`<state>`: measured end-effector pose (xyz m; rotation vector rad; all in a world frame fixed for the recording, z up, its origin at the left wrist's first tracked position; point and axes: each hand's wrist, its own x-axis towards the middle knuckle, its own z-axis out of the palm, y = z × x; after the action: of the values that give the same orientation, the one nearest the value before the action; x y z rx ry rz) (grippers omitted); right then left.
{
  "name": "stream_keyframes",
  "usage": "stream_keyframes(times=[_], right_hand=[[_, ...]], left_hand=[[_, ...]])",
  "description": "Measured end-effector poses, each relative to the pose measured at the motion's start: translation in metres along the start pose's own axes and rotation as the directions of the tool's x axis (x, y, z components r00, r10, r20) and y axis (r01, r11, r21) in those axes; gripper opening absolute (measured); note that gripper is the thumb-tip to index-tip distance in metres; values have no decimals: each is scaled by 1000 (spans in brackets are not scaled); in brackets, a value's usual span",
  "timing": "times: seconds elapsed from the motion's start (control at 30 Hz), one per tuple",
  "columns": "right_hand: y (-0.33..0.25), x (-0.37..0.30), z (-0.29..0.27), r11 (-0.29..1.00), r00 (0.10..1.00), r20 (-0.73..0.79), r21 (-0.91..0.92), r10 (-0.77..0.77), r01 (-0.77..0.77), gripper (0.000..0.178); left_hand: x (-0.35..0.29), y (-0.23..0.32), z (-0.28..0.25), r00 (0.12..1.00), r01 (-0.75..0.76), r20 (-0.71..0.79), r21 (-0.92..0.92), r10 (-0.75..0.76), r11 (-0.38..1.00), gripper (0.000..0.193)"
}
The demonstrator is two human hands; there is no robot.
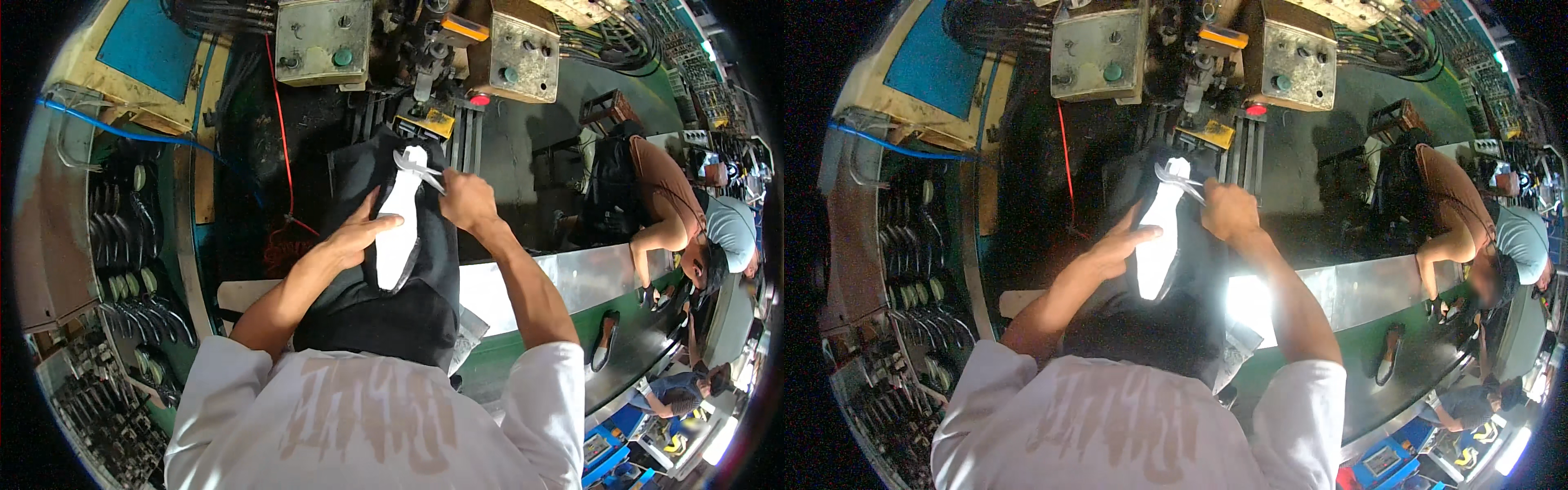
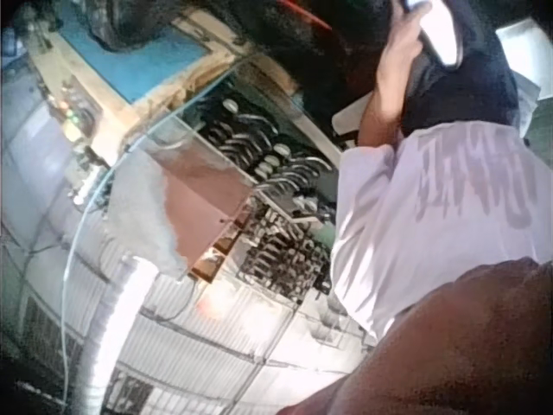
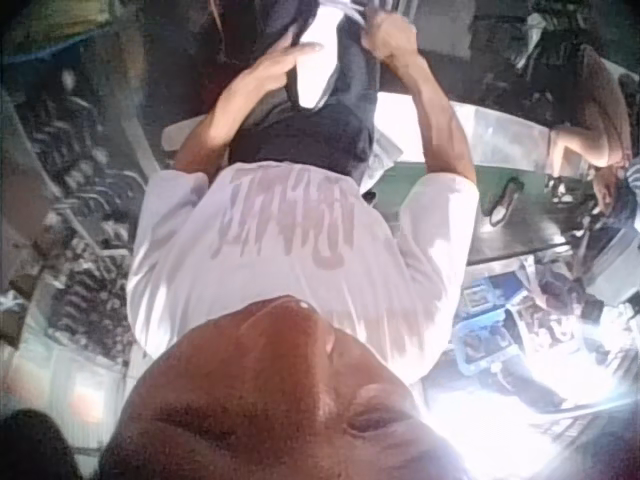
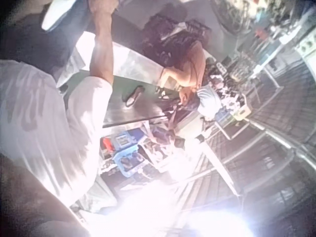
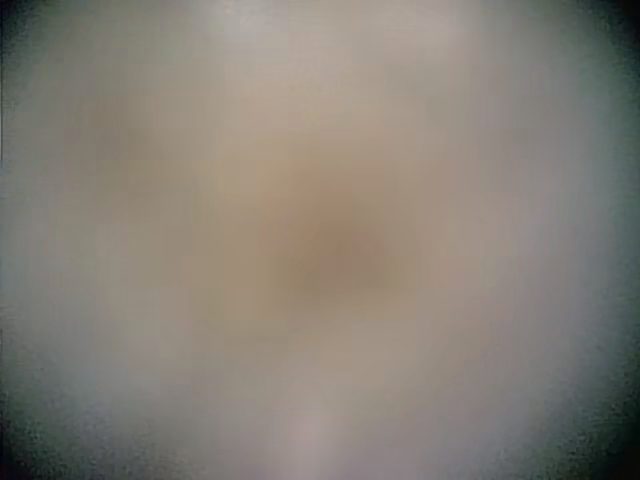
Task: The person repairs black leather shoes by attaching white soles using a hammer and a metal tool. They repeatedly pick up shoes from a conveyor belt, place them on a padded work surface, and strike the sole edges to secure them. The person handles the shoes one at a time, rotating them to work on different sections of the sole.
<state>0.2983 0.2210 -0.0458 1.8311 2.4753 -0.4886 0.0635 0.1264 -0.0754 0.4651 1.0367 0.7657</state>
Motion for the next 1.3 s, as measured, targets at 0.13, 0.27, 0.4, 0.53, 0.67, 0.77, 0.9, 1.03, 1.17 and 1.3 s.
stream_keyframes(times=[0.13,0.27,0.4,0.53,0.67,0.77,0.9,1.03,1.17,1.3], right_hand=[[7,-2,-22,846,873,-384,529,300,-58,16],[10,-9,-16,326,652,-303,941,695,90,10],[9,-20,29,522,626,-412,853,662,9,22],[-8,-17,25,980,982,113,109,152,-165,31],[24,10,-16,838,889,-333,537,313,-94,12],[15,18,3,694,745,-349,690,569,-206,26],[-6,15,2,981,972,177,90,154,-172,33],[2,14,-25,731,857,-314,675,409,-102,25],[-5,-9,34,972,975,128,127,184,-200,25],[-8,-41,19,796,977,25,576,212,-187,35]], left_hand=[[-2,1,-31,982,179,102,-274,-157,945,92],[0,-4,-32,987,157,45,-207,-151,966,85],[4,-2,-29,985,170,70,-192,-159,967,85],[5,-3,-28,983,165,113,-208,-144,964,89],[-1,-3,-25,988,153,19,-183,-153,971,96],[-2,4,-13,993,115,43,-142,-110,983,104],[-1,4,-15,994,108,32,-86,-105,990,102],[-8,4,-12,995,83,52,-87,-79,993,101],[-7,13,7,987,139,-72,-96,-146,986,100],[-2,-2,-8,997,43,69,-168,-32,985,90]])
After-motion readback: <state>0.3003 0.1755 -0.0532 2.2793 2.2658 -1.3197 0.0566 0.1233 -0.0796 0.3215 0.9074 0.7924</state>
